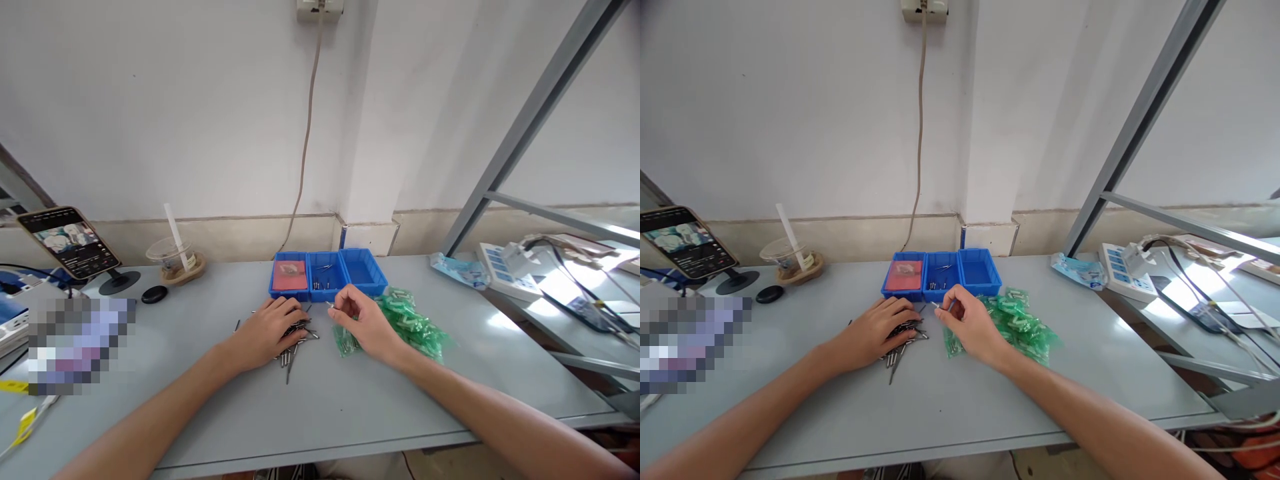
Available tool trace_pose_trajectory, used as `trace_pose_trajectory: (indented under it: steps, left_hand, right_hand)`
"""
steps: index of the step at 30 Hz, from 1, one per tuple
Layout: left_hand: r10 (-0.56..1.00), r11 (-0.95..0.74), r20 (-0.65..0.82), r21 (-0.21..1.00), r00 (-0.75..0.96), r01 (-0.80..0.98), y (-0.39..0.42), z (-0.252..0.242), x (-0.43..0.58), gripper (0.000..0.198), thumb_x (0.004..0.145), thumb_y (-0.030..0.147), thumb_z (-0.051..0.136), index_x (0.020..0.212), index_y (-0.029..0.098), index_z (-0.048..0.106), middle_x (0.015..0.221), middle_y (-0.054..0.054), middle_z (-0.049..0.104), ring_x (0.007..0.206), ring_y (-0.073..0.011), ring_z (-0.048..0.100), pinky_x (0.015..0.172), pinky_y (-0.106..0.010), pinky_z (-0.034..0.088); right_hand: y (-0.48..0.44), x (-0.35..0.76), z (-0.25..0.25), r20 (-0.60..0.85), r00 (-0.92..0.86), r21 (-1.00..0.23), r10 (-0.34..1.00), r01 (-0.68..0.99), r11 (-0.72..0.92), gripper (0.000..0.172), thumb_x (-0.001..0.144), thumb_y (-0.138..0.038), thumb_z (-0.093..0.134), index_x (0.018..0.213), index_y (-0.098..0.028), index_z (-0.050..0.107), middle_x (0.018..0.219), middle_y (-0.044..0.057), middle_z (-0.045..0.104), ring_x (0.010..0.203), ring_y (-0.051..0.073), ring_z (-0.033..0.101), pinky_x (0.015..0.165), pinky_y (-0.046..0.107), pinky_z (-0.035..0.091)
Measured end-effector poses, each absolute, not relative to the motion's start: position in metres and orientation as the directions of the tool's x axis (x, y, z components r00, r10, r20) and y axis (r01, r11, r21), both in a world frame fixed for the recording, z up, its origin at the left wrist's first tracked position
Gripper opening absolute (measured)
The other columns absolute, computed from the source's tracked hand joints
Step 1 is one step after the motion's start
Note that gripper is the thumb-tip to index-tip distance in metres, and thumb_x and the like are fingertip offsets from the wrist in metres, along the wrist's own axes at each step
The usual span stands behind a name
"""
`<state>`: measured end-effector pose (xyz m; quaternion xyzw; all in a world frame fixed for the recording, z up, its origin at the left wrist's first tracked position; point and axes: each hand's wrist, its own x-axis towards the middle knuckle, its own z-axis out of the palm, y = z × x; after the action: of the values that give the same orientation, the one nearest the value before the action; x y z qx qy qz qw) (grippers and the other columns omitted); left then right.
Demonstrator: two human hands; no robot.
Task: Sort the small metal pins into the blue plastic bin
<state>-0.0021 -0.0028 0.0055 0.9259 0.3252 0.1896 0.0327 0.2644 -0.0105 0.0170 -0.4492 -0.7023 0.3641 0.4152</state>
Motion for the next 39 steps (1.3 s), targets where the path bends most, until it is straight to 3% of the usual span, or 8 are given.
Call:
trace_pose_trajectory:
  steps: [11,19,24,29,39]
  left_hand:
    - [0.623,-0.780,0.312,0.178,0.717,0.600,-0.003,0.006,-0.002,0.027,0.111,0.039,0.052,0.129,0.024,0.065,0.119,-0.007,0.064,0.107,-0.0240,0.060,0.096,-0.040,0.049]
    - [0.617,-0.784,0.325,0.183,0.717,0.593,-0.002,0.005,-0.002,0.027,0.111,0.040,0.051,0.129,0.024,0.065,0.118,-0.007,0.064,0.106,-0.0236,0.061,0.096,-0.039,0.049]
    - [0.620,-0.783,0.313,0.181,0.720,0.595,-0.002,0.006,-0.003,0.026,0.111,0.038,0.053,0.130,0.024,0.065,0.120,-0.006,0.064,0.108,-0.0238,0.060,0.097,-0.040,0.048]
    - [0.622,-0.781,0.303,0.175,0.722,0.600,-0.003,0.006,-0.002,0.026,0.111,0.038,0.053,0.130,0.024,0.064,0.120,-0.007,0.064,0.107,-0.0242,0.060,0.096,-0.040,0.048]
    - [0.611,-0.789,0.323,0.176,0.722,0.589,-0.002,0.005,-0.003,0.027,0.112,0.039,0.051,0.130,0.024,0.064,0.119,-0.007,0.064,0.106,-0.0239,0.060,0.096,-0.040,0.049]
  right_hand:
    - [-0.014,0.264,0.022,0.277,-0.331,-0.868,0.902,0.315,0.383,0.023,0.099,-0.048,0.065,0.098,-0.026,0.070,0.093,0.002,0.067,0.075,0.018,0.055,0.069,0.032,0.047]
    - [-0.008,0.266,0.022,0.166,-0.333,-0.953,0.928,0.188,0.238,0.039,0.101,-0.058,0.059,0.106,-0.024,0.076,0.093,0.004,0.067,0.065,0.015,0.053,0.060,0.031,0.045]
    - [-0.009,0.264,0.026,0.119,-0.285,-0.978,0.951,0.132,0.162,0.037,0.096,-0.059,0.065,0.104,-0.024,0.071,0.090,0.002,0.064,0.064,0.014,0.052,0.059,0.030,0.044]
    - [-0.010,0.263,0.027,0.092,-0.258,-0.986,0.962,0.114,0.125,0.039,0.089,-0.060,0.075,0.093,-0.024,0.060,0.075,-0.005,0.052,0.061,0.013,0.050,0.058,0.027,0.041]
    - [-0.010,0.262,0.029,0.119,-0.259,-0.978,0.959,0.138,0.158,0.046,0.082,-0.061,0.082,0.083,-0.023,0.055,0.074,-0.004,0.048,0.061,0.013,0.044,0.053,0.026,0.033]
